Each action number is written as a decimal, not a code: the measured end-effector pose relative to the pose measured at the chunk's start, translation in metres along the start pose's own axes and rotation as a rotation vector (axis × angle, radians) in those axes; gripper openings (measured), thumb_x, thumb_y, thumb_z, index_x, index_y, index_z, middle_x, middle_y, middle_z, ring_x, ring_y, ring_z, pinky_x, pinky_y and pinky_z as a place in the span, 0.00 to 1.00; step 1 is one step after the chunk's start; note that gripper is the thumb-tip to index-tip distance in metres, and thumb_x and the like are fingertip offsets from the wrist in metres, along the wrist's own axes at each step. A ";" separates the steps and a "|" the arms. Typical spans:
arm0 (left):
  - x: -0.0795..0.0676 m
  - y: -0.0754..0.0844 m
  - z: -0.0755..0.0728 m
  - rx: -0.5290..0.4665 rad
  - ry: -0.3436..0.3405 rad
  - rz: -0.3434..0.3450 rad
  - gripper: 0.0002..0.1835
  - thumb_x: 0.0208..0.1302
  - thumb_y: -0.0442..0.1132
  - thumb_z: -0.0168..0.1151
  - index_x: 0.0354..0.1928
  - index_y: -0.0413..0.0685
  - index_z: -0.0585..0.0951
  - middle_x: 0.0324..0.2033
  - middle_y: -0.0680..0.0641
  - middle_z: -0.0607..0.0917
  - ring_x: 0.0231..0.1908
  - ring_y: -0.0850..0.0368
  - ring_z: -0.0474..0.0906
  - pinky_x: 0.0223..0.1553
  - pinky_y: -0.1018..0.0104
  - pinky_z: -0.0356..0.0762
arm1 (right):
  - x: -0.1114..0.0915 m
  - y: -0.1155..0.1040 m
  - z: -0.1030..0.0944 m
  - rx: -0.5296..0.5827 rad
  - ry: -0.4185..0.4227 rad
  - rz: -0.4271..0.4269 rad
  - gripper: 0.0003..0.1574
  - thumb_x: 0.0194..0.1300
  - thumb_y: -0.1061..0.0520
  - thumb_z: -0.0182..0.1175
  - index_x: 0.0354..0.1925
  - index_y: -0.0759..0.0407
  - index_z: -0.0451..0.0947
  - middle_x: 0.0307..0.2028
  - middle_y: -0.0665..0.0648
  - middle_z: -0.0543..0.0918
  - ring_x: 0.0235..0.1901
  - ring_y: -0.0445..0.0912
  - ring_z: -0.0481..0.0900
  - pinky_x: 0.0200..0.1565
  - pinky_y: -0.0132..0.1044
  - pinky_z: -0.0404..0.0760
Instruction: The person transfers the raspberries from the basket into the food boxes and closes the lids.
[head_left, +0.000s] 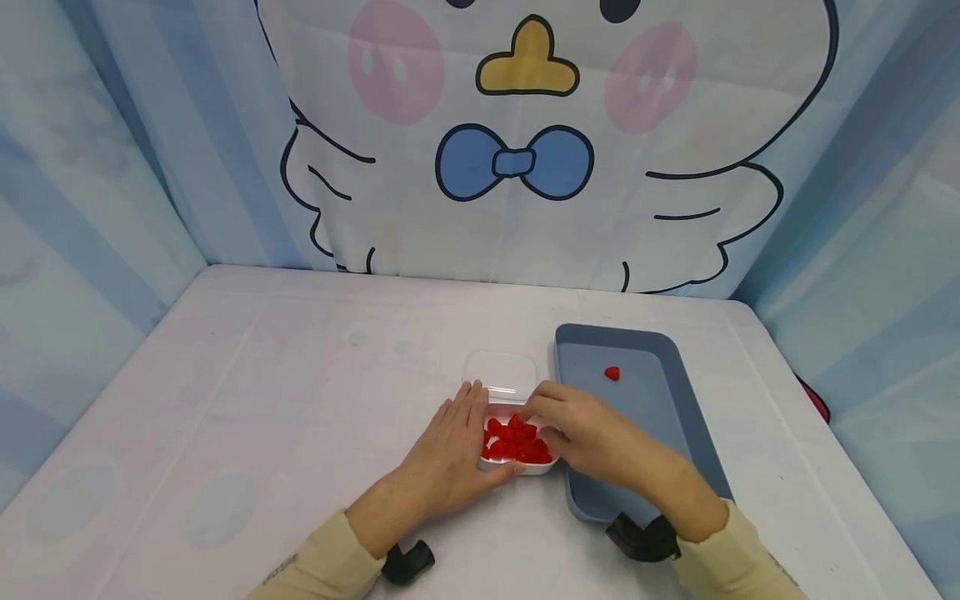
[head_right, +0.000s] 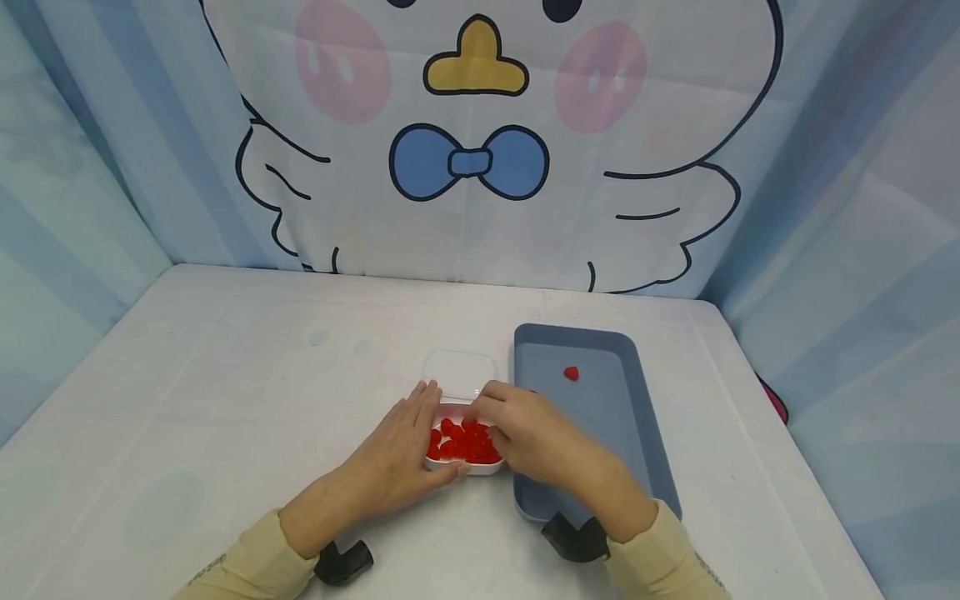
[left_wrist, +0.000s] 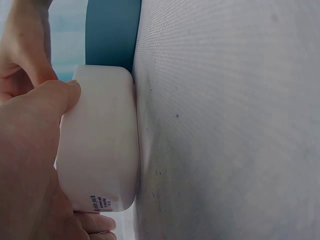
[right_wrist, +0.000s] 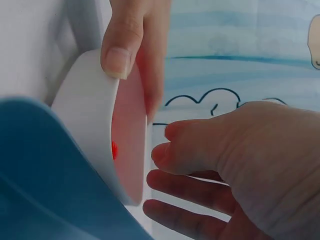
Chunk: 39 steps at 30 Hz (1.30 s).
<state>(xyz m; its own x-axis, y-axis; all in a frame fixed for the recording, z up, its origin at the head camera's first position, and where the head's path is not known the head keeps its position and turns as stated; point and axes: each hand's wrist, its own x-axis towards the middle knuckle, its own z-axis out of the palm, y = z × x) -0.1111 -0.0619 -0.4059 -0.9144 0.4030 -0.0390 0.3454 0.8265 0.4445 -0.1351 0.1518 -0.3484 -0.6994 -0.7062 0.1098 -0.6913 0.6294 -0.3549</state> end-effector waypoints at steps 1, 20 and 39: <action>0.000 0.000 0.000 0.002 0.000 -0.001 0.55 0.58 0.67 0.63 0.76 0.41 0.53 0.77 0.41 0.57 0.77 0.43 0.51 0.74 0.44 0.56 | 0.000 0.001 0.000 -0.004 0.004 0.003 0.17 0.57 0.65 0.70 0.47 0.56 0.82 0.45 0.52 0.82 0.44 0.43 0.81 0.45 0.34 0.86; -0.003 0.007 0.008 0.009 0.012 -0.026 0.56 0.56 0.67 0.64 0.77 0.43 0.52 0.76 0.42 0.57 0.77 0.44 0.50 0.75 0.45 0.56 | -0.009 0.036 -0.007 -0.060 0.199 0.076 0.15 0.56 0.70 0.67 0.43 0.62 0.82 0.40 0.57 0.83 0.37 0.47 0.83 0.41 0.41 0.87; -0.004 0.009 0.011 -0.003 0.014 -0.035 0.56 0.56 0.65 0.65 0.77 0.43 0.51 0.77 0.42 0.56 0.77 0.43 0.50 0.75 0.45 0.55 | -0.012 0.068 -0.010 -0.143 0.225 0.351 0.12 0.60 0.68 0.63 0.44 0.64 0.82 0.41 0.61 0.82 0.36 0.51 0.80 0.39 0.46 0.84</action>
<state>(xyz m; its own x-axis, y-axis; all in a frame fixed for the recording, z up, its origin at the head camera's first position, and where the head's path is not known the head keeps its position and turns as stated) -0.1021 -0.0518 -0.4118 -0.9287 0.3684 -0.0422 0.3125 0.8388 0.4458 -0.1753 0.2067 -0.3642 -0.9077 -0.3632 0.2103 -0.4115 0.8685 -0.2764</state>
